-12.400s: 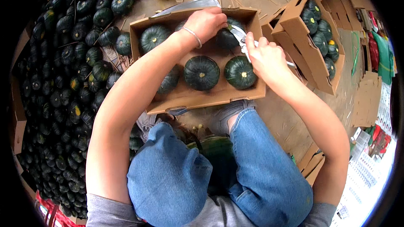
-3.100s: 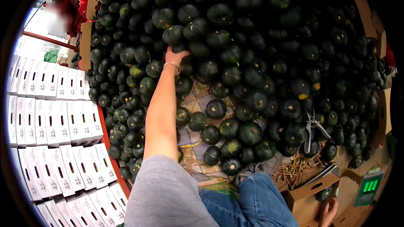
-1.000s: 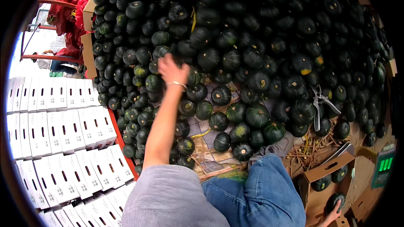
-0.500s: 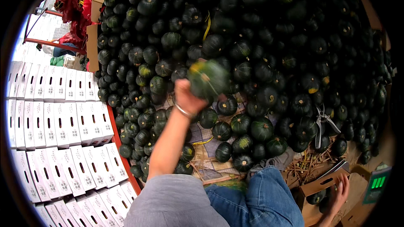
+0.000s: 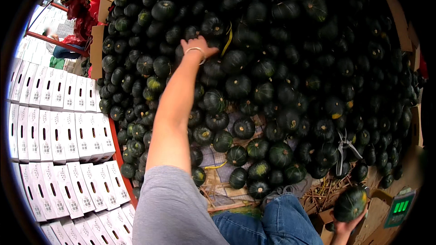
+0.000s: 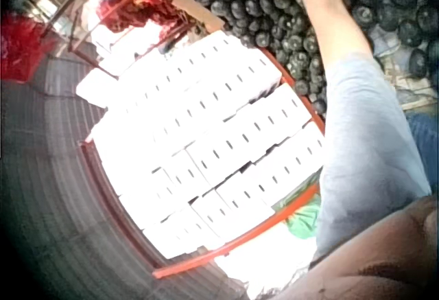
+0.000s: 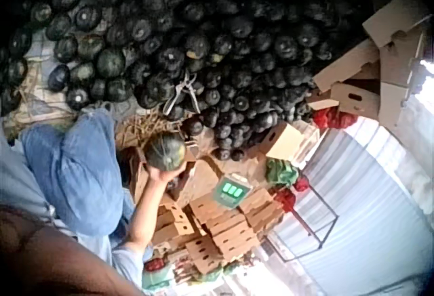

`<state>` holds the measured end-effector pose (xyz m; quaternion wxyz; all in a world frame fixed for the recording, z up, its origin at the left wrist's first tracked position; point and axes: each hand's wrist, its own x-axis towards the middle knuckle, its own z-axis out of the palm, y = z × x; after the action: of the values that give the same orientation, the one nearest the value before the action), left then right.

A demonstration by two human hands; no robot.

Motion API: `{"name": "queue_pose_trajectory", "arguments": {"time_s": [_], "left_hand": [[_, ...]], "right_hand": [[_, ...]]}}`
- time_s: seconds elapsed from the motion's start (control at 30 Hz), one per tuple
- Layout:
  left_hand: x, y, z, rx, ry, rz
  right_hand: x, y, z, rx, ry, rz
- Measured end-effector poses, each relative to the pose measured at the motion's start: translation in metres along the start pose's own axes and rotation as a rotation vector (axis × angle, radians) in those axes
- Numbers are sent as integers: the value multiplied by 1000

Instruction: The person picks up squashes from a large pile, trims their stems with shears, and places them into cardboard boxes.

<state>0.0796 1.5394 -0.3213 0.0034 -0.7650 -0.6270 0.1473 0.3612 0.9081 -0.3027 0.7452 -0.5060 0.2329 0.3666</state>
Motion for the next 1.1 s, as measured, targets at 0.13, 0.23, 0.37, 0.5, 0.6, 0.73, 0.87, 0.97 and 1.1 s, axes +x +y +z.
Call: {"name": "queue_pose_trajectory", "arguments": {"time_s": [0.13, 0.23, 0.37, 0.5, 0.6, 0.73, 0.87, 0.97, 1.1], "left_hand": [[20, 17, 23, 52, 43, -228], [22, 21, 46, -177, 96, -356], [-13, -10, 48, -784, 295, -203], [-97, -44, 55, -2233, 110, -75], [-155, -52, 62, -2896, -324, 46], [-239, 24, 38, -2638, -522, -226], [-309, 55, 97, -2547, -865, -264], [-366, 71, 120, -2629, -1204, -130], [-469, 148, 117, -2564, -1985, 292]], "right_hand": [[0, -17, -13, -94, 94, -72], [-7, -22, -10, -162, 94, -104], [-21, -20, -10, -217, 63, -63], [-42, -5, -6, -278, 22, -35], [-58, -16, -10, -281, -6, -57], [-122, -65, -81, -191, 6, -136], [-142, -88, -136, -306, 6, -13], [-112, -78, -174, -543, 64, -80], [-125, -80, -289, -627, 304, -164]]}}
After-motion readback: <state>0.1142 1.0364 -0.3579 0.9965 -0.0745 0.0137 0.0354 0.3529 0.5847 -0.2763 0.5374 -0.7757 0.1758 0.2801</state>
